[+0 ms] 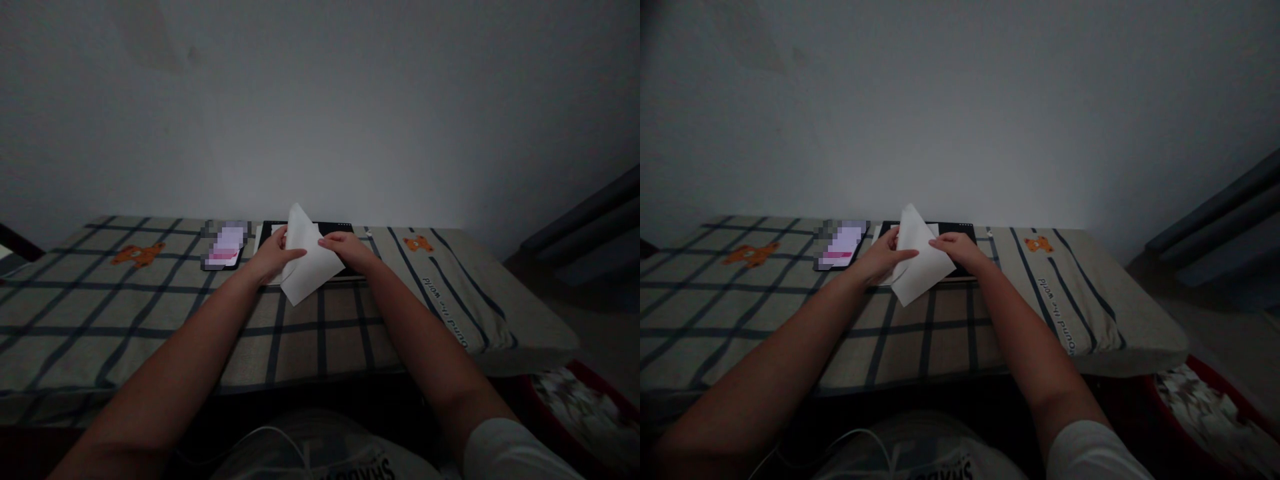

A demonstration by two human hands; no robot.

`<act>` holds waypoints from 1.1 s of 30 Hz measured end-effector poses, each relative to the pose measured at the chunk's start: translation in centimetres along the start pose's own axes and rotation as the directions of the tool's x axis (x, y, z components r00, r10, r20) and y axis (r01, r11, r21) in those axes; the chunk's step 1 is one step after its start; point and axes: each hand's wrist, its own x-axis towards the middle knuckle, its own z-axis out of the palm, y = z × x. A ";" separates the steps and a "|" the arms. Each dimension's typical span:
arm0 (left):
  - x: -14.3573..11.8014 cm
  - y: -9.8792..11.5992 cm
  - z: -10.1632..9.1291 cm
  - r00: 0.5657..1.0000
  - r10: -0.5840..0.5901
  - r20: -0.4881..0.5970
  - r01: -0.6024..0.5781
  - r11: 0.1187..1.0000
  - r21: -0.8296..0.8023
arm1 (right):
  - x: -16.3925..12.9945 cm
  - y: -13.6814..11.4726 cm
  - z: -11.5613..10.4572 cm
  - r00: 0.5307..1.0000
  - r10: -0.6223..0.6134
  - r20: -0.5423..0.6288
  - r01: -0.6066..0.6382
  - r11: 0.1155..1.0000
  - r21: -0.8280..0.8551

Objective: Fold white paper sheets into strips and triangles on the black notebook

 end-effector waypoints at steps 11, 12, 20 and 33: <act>-0.1 0.2 0.0 0.998 -0.060 -0.024 0.058 0.995 -0.083 | 0.3 0.7 0.0 0.999 -0.037 0.036 0.037 0.999 0.002; 0.0 0.1 -0.1 0.997 -0.062 -0.038 0.059 0.995 -0.078 | 0.3 0.7 0.0 0.998 -0.036 0.048 0.035 0.999 0.012; -0.1 0.1 0.0 0.997 -0.072 -0.017 0.070 0.992 -0.101 | 0.1 0.3 -0.2 0.997 0.001 0.076 0.002 0.999 -0.043; 0.5 0.2 -0.3 0.985 -0.136 -0.106 0.105 0.960 -0.258 | -0.3 -0.4 0.0 0.991 0.072 0.112 -0.073 0.997 -0.001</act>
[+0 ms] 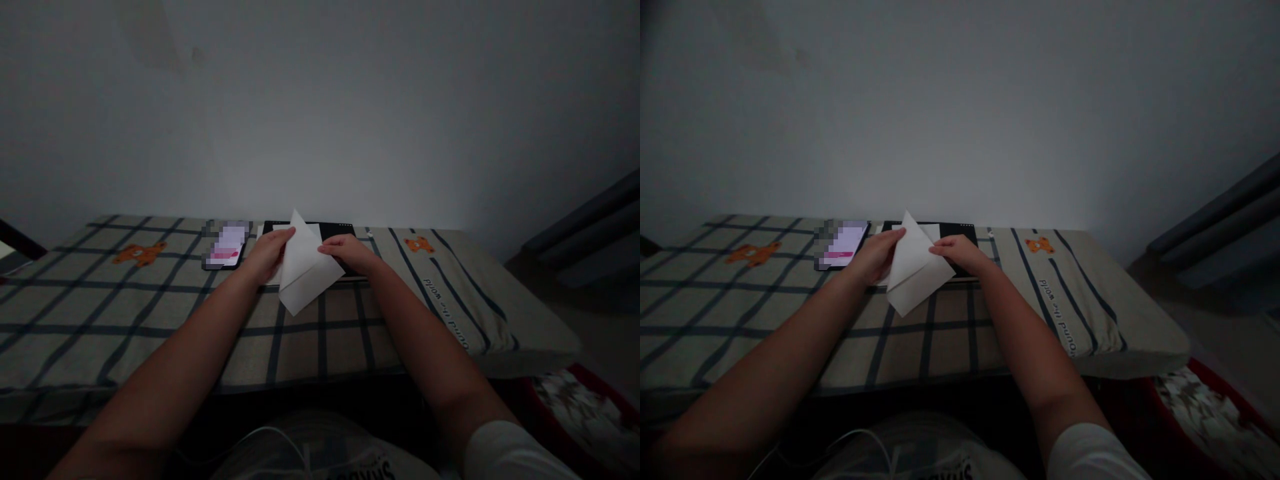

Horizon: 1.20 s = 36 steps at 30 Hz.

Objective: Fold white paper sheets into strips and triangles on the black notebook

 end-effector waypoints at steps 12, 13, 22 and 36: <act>0.0 0.2 0.1 0.999 -0.006 -0.032 0.004 0.999 -0.045 | -0.5 -0.2 0.2 0.993 0.067 0.093 -0.066 0.998 -0.013; -0.1 0.2 0.1 0.999 -0.002 -0.042 0.000 1.000 -0.031 | -0.5 -0.2 0.2 0.993 0.063 0.101 -0.059 0.997 -0.047; 0.0 0.5 0.0 0.996 -0.021 -0.087 0.013 0.995 -0.102 | -0.9 -0.9 0.2 0.992 0.062 0.105 -0.039 0.976 -0.212; 0.2 -0.3 0.1 0.980 0.075 -0.182 -0.066 0.996 0.059 | -0.8 -0.5 0.8 0.984 0.055 0.167 -0.033 0.991 -0.133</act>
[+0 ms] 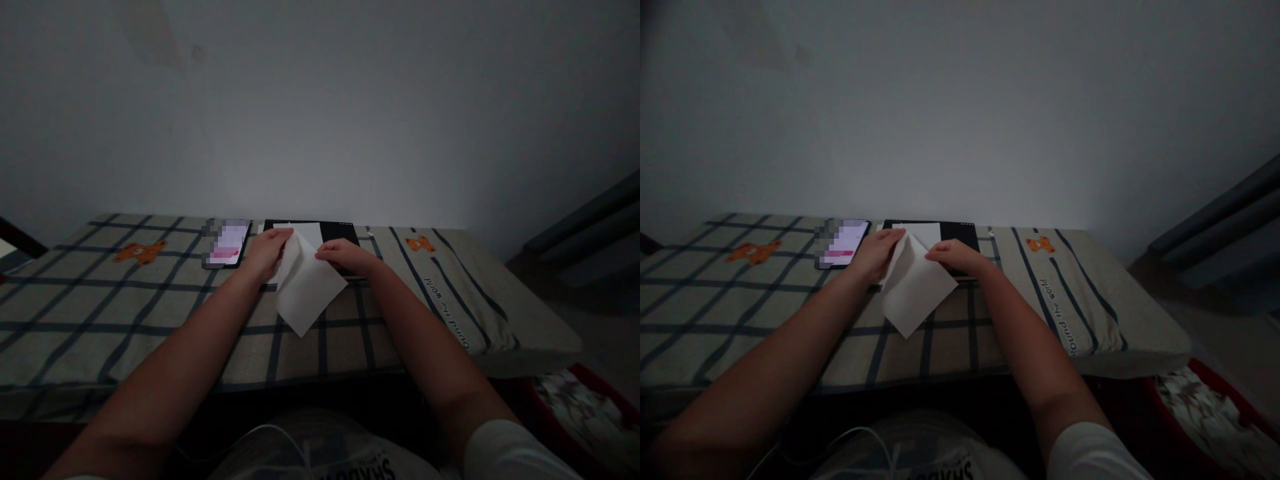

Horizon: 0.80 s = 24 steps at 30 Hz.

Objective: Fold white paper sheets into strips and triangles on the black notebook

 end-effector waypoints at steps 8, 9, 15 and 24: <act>-0.2 -0.9 0.3 0.978 0.208 0.020 -0.203 0.928 0.312 | 1.3 0.5 1.2 0.978 -0.106 -0.181 0.090 0.992 -0.093; -0.4 -0.8 0.4 0.970 0.242 0.024 -0.235 0.906 0.351 | 1.3 0.6 1.3 0.978 -0.104 -0.182 0.088 0.992 -0.091; -1.1 -0.2 0.8 0.950 0.309 0.052 -0.299 0.843 0.448 | 1.2 0.4 1.4 0.980 -0.146 -0.138 0.124 0.981 -0.151; -0.8 -0.7 0.6 0.969 0.241 0.060 -0.247 0.902 0.355 | 1.1 0.4 1.5 0.978 -0.144 -0.151 0.112 0.973 -0.201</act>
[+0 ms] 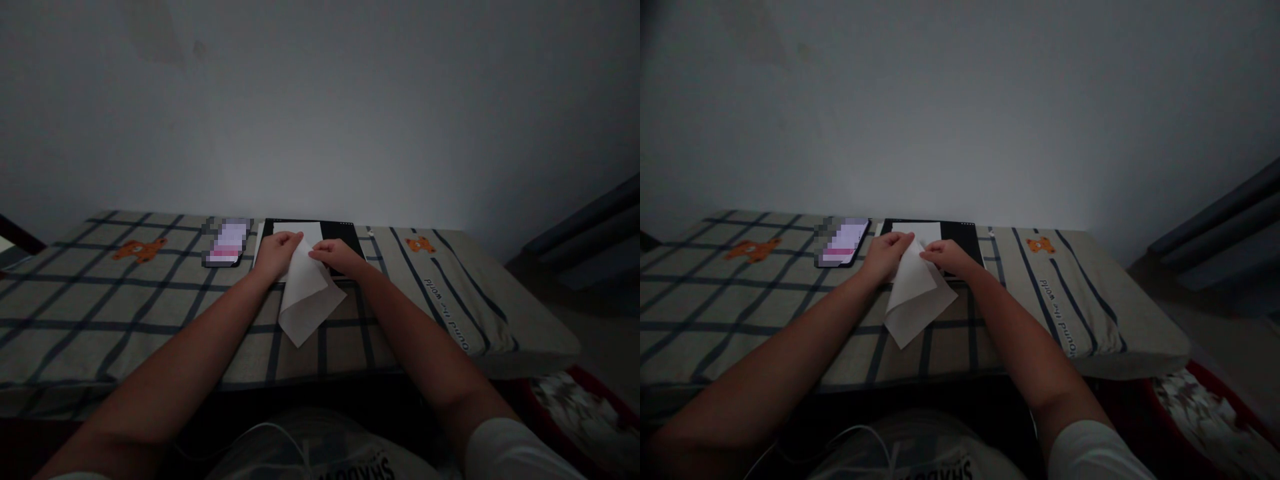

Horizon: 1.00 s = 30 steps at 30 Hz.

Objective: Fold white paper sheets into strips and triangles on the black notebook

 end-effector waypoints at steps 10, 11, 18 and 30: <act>-0.3 0.3 0.5 0.993 -0.115 0.004 0.114 0.973 -0.202 | -0.1 0.1 0.2 0.999 -0.045 -0.019 0.043 0.993 -0.107; -0.4 0.4 0.5 0.996 -0.088 -0.008 0.085 0.982 -0.169 | -0.1 0.1 0.2 0.999 -0.040 -0.012 0.039 0.993 -0.110; -0.5 0.3 0.3 0.985 0.155 -0.080 -0.141 0.976 0.164 | 0.0 0.1 0.2 0.993 -0.114 0.011 0.114 0.977 -0.178; -0.1 0.1 0.5 1.000 -0.014 0.000 0.014 0.991 -0.132 | -0.1 0.0 -0.1 0.994 -0.105 -0.039 0.096 0.977 -0.191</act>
